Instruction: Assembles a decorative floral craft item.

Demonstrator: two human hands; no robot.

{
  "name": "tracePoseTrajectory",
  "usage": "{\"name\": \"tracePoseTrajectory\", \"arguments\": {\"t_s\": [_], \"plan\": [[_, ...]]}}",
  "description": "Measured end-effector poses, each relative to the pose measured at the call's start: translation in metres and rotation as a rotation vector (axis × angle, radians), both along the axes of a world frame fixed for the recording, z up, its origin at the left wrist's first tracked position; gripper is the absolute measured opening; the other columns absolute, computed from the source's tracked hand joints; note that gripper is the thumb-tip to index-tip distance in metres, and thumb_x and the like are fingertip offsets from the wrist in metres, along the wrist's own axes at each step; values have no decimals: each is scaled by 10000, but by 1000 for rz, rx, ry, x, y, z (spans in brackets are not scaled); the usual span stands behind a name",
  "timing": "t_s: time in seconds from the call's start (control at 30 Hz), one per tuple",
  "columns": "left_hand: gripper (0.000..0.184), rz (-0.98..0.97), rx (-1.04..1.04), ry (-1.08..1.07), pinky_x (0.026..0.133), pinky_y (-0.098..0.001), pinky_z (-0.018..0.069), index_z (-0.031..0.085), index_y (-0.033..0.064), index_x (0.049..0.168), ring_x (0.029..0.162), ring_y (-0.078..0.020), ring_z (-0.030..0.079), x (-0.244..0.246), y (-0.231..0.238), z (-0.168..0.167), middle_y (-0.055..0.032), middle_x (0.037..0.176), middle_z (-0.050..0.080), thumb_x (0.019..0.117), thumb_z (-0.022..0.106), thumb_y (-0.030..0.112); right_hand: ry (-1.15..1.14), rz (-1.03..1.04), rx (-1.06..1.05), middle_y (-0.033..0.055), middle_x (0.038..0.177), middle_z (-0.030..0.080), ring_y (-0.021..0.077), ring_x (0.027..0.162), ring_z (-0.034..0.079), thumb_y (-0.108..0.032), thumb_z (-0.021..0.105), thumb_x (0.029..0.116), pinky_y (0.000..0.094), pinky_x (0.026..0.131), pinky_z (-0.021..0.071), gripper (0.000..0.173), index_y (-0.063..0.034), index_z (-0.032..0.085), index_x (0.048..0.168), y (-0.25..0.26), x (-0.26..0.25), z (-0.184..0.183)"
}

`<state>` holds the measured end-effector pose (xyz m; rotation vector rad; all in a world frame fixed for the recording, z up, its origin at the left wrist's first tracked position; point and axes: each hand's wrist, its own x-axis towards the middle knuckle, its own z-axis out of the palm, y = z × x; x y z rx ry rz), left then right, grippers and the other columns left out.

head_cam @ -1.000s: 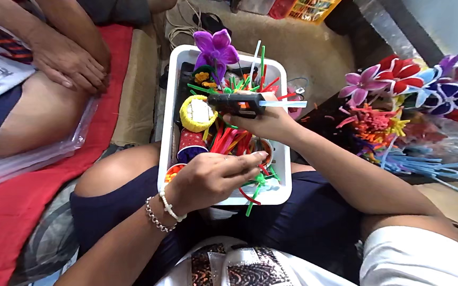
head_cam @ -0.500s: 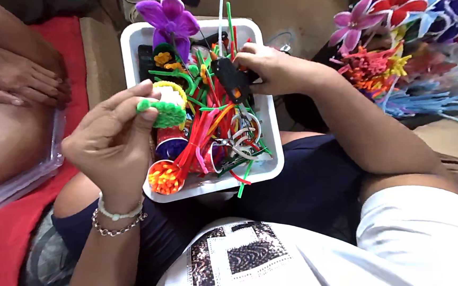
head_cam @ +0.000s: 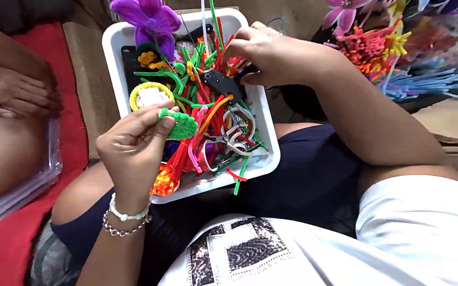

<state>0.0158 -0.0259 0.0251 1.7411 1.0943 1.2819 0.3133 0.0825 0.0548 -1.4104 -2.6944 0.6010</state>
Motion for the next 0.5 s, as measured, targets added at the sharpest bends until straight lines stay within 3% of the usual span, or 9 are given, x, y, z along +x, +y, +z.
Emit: {"name": "tracePoseTrajectory", "arguments": {"t_s": [0.07,0.13,0.17,0.23,0.37,0.5], "plan": [[165,-3,-15,6,895,-248,617,731,-16,1110,1039,-111,727,2,-1,0,-63,1192,734,953,702,24,162,84,109,188,1194,639,355,1123,618,-98,693,932,527,968,503,279,-47,678,1205,-12,-9,13],[170,-18,-21,15,899,-263,624,733,-31,1103,1045,-132,732,4,-2,-1,-85,1190,736,940,712,10,420,209,144,107,1074,702,185,990,689,-136,641,984,359,910,580,202,-12,687,1136,-24,-26,18],[170,-23,-25,26,899,-264,623,735,-33,1099,1052,-138,732,6,-3,-2,-93,1190,736,936,716,11,544,268,116,93,1044,712,148,956,699,-123,639,990,327,883,599,194,4,684,1130,-31,-37,19],[161,-15,-21,63,865,-225,619,745,-25,1080,1020,-97,728,7,-5,-2,-78,1167,739,927,731,24,673,347,105,84,1003,716,134,911,698,-94,643,981,311,832,604,178,7,702,1115,-43,-55,16],[156,25,25,152,803,-147,580,765,-8,1051,905,6,694,9,-6,-5,-45,1083,742,921,756,79,626,310,195,66,915,707,142,847,688,-106,634,988,316,777,576,128,-35,731,1029,-56,-76,8],[160,35,11,106,842,-193,604,751,2,1064,983,-49,715,9,-6,-4,-50,1139,739,919,757,70,606,212,157,48,888,709,93,824,677,-128,640,998,260,772,567,126,-35,723,986,-57,-77,7]]}}
